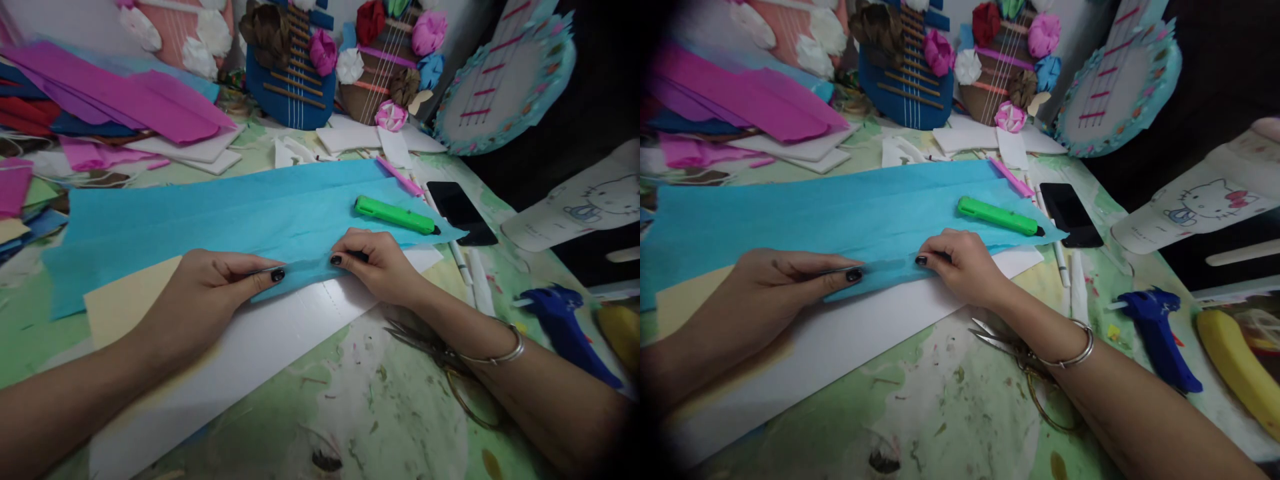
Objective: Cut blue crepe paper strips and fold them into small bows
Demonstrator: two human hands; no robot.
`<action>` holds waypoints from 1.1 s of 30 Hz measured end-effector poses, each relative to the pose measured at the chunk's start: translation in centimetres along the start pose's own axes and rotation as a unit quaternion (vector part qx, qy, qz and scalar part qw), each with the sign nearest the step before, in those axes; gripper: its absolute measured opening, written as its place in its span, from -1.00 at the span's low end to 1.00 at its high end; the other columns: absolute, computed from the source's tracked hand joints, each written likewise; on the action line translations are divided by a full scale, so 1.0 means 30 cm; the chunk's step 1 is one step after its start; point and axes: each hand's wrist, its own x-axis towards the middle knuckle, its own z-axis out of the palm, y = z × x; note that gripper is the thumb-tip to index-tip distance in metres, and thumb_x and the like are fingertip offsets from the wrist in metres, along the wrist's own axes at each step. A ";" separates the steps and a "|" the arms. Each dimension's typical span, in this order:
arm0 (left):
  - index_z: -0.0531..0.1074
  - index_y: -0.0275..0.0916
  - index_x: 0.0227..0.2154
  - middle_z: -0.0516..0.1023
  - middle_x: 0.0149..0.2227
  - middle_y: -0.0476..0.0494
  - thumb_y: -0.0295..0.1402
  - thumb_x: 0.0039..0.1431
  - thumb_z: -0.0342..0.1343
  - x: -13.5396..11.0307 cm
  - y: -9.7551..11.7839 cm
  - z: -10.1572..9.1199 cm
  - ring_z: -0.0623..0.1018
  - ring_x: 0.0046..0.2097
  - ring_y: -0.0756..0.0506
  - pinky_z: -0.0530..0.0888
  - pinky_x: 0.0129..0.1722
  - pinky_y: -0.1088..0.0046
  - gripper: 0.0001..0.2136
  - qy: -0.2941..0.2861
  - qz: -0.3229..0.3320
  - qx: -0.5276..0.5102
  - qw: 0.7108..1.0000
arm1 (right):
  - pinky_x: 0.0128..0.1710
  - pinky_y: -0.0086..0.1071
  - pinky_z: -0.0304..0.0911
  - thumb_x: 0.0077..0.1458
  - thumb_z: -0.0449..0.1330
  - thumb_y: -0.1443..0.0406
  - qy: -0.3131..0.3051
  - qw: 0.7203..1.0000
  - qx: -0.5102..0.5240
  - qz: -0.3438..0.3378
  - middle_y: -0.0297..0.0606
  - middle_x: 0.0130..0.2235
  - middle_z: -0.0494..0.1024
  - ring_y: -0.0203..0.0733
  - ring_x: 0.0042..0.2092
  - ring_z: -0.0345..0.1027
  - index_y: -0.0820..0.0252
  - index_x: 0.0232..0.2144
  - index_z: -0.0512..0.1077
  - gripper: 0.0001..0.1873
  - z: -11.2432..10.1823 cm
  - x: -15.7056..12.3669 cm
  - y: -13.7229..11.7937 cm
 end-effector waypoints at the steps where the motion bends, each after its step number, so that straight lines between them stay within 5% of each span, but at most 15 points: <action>1: 0.63 -0.01 -0.41 0.66 -0.33 0.05 -0.17 0.00 0.22 -0.001 0.002 -0.001 0.60 -0.31 -0.09 0.47 -0.48 0.56 -0.86 -0.002 -0.004 -0.002 1.000 | -0.35 -0.42 0.07 0.14 0.11 0.36 0.000 1.000 0.000 -0.001 -0.34 -0.49 0.42 -0.33 -0.41 0.23 0.25 -0.48 0.46 -0.81 0.000 -0.001 0.000; 24: 0.63 -0.01 -0.36 0.66 -0.34 0.03 -0.15 0.00 0.20 0.000 -0.004 0.001 0.60 -0.34 -0.11 0.46 -0.53 0.57 -0.82 0.005 0.005 0.021 1.000 | -0.35 -0.41 0.07 0.16 0.11 0.33 -0.003 1.000 0.004 0.005 -0.33 -0.48 0.43 -0.32 -0.40 0.24 0.24 -0.46 0.46 -0.80 0.001 -0.002 0.006; 29: 0.61 -0.01 -0.32 0.66 -0.33 0.07 -0.23 0.12 0.13 -0.019 -0.012 0.003 0.62 -0.35 -0.06 0.53 -0.41 0.55 -0.84 0.016 0.127 0.079 0.989 | -0.33 -0.38 0.12 0.16 0.14 0.32 -0.002 0.999 0.006 -0.038 -0.29 -0.46 0.47 -0.27 -0.36 0.28 0.24 -0.45 0.46 -0.83 -0.014 -0.009 -0.002; 33: 0.55 -0.10 -0.18 0.65 -0.22 -0.02 -0.26 0.14 0.16 -0.048 -0.019 0.013 0.62 -0.23 -0.08 0.56 -0.21 0.46 -0.80 0.017 0.309 0.171 0.935 | -0.21 -0.26 0.15 0.08 0.23 0.25 -0.053 0.987 -0.072 -0.132 -0.23 -0.40 0.52 -0.17 -0.28 0.30 0.22 -0.39 0.47 -0.87 -0.053 -0.025 -0.021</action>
